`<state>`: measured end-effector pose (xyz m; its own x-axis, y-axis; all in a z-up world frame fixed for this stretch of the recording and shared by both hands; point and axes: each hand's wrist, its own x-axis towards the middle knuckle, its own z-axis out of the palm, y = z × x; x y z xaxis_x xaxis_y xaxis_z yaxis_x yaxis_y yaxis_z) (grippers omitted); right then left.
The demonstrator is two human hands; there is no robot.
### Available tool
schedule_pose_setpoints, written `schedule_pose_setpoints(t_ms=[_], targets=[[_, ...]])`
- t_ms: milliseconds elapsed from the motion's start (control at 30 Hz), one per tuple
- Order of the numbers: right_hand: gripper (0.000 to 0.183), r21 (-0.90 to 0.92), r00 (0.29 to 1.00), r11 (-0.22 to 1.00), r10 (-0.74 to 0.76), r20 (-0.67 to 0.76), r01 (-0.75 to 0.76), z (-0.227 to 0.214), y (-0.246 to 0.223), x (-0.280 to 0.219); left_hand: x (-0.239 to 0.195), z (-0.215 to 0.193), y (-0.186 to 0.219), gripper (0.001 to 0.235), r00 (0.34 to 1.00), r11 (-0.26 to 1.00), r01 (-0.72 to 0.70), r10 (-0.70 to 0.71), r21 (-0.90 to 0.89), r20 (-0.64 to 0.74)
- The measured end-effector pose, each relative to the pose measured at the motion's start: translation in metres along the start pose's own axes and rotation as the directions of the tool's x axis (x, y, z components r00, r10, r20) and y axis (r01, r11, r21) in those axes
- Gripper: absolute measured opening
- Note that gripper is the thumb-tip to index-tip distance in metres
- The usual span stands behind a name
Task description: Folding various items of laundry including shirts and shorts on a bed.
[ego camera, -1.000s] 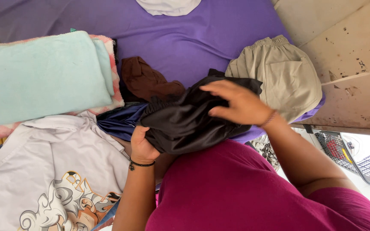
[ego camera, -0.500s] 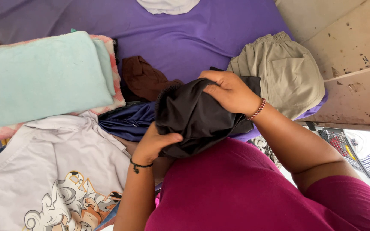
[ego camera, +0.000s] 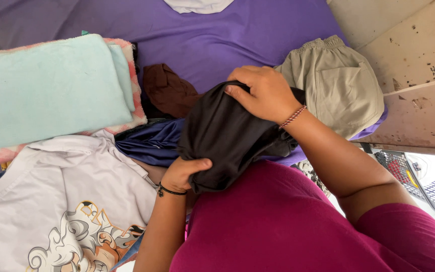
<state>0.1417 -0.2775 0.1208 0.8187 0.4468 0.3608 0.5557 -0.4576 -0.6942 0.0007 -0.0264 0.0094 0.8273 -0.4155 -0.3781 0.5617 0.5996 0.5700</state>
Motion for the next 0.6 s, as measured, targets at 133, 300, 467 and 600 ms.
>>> schedule_pose_setpoints(t_ms=[133,300,467,600], targets=[[0.001,-0.031,0.947,0.970,-0.244,-0.207,0.243,0.017,0.013,-0.021,0.005,-0.053,-0.021,0.052,0.987,0.947,-0.134,0.102,-0.291,-0.121],[0.021,0.372,0.974,0.925,-0.150,0.168,0.079,0.064,0.013,-0.075,-0.001,-0.016,0.008,0.046,0.993,0.893,-0.119,0.097,-0.435,-0.071],[0.036,0.207,0.819,0.888,0.261,0.510,-0.412,0.097,0.044,-0.088,0.007,-0.030,-0.025,0.055,0.997,0.899,-0.078,0.069,-0.430,-0.037],[0.023,0.306,0.834,0.875,0.175,0.523,-0.376,0.084,0.040,-0.081,0.002,-0.040,-0.039,0.052,0.989,0.894,-0.096,0.134,-0.437,0.056]])
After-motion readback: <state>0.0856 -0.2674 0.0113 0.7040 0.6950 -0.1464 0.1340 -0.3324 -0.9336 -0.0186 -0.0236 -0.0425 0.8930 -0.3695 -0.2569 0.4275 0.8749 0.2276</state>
